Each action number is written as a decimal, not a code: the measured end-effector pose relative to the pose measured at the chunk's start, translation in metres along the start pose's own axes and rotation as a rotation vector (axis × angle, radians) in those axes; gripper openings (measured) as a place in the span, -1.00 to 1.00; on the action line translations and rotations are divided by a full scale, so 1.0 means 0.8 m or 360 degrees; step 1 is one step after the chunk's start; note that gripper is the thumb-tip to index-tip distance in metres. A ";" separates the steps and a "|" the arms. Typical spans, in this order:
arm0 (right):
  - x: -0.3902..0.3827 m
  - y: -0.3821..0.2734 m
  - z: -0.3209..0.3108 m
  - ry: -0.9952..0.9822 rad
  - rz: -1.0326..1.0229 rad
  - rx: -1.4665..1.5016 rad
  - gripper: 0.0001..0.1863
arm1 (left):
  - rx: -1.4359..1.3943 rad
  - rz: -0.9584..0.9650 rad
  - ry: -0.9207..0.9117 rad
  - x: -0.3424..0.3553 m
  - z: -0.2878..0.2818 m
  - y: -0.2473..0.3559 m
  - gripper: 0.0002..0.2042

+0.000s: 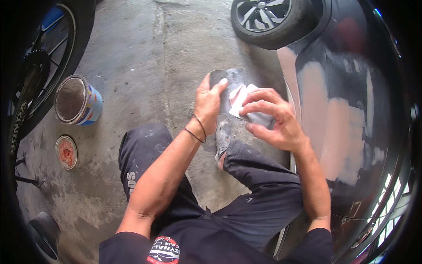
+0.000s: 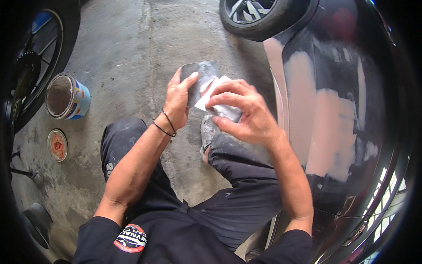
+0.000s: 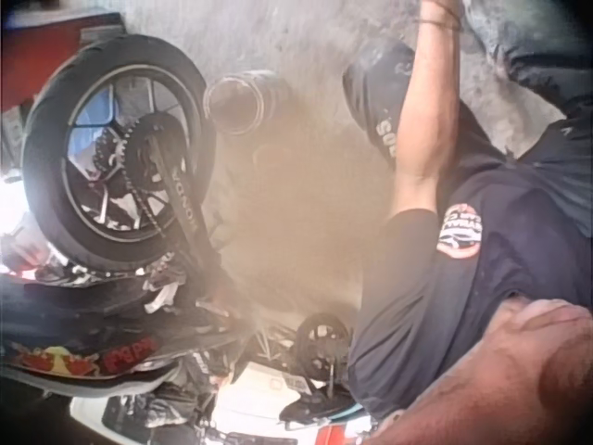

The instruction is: The person applies body filler to a car panel. They mix the putty on a spreader, then apply and smooth it onto a dented section of the car body.

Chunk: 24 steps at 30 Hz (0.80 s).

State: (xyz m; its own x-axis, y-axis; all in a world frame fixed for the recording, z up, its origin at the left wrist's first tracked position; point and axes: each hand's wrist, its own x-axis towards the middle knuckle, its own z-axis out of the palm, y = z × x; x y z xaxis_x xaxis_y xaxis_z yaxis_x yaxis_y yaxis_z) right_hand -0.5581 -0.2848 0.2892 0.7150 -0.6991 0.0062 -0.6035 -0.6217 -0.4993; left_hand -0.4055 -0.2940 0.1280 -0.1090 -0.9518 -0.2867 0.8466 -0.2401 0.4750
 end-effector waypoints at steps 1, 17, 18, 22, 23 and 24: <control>-0.015 0.003 0.009 0.0031 0.0133 0.0233 -0.53 | -0.0101 -0.0090 -0.0021 -0.003 -0.004 -0.002 -0.73; -0.106 0.243 -0.060 0.0441 0.0002 -0.0307 -0.65 | 0.0674 0.0291 -0.0053 0.082 0.055 -0.135 -0.63; -0.100 0.260 -0.053 0.0413 -0.0021 -0.0305 -0.65 | 0.0655 0.0305 -0.0026 0.086 0.059 -0.153 -0.63; -0.065 0.282 -0.042 0.0254 -0.0249 -0.0198 -0.69 | 0.0958 0.0563 0.0254 0.098 0.106 -0.157 -0.61; -0.063 0.283 -0.042 0.0242 -0.0276 -0.0160 -0.70 | 0.0963 0.0636 0.0283 0.096 0.115 -0.156 -0.61; -0.061 0.283 -0.045 0.0204 -0.0300 -0.0143 -0.70 | 0.0966 0.0707 0.0311 0.096 0.119 -0.158 -0.59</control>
State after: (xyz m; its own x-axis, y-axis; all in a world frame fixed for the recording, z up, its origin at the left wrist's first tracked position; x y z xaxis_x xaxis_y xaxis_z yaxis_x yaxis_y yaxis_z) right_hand -0.7426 -0.4041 0.2069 0.7707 -0.6034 0.2045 -0.4969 -0.7702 -0.3999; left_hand -0.5709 -0.3552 0.1252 0.3156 -0.9457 -0.0776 0.3497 0.0399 0.9360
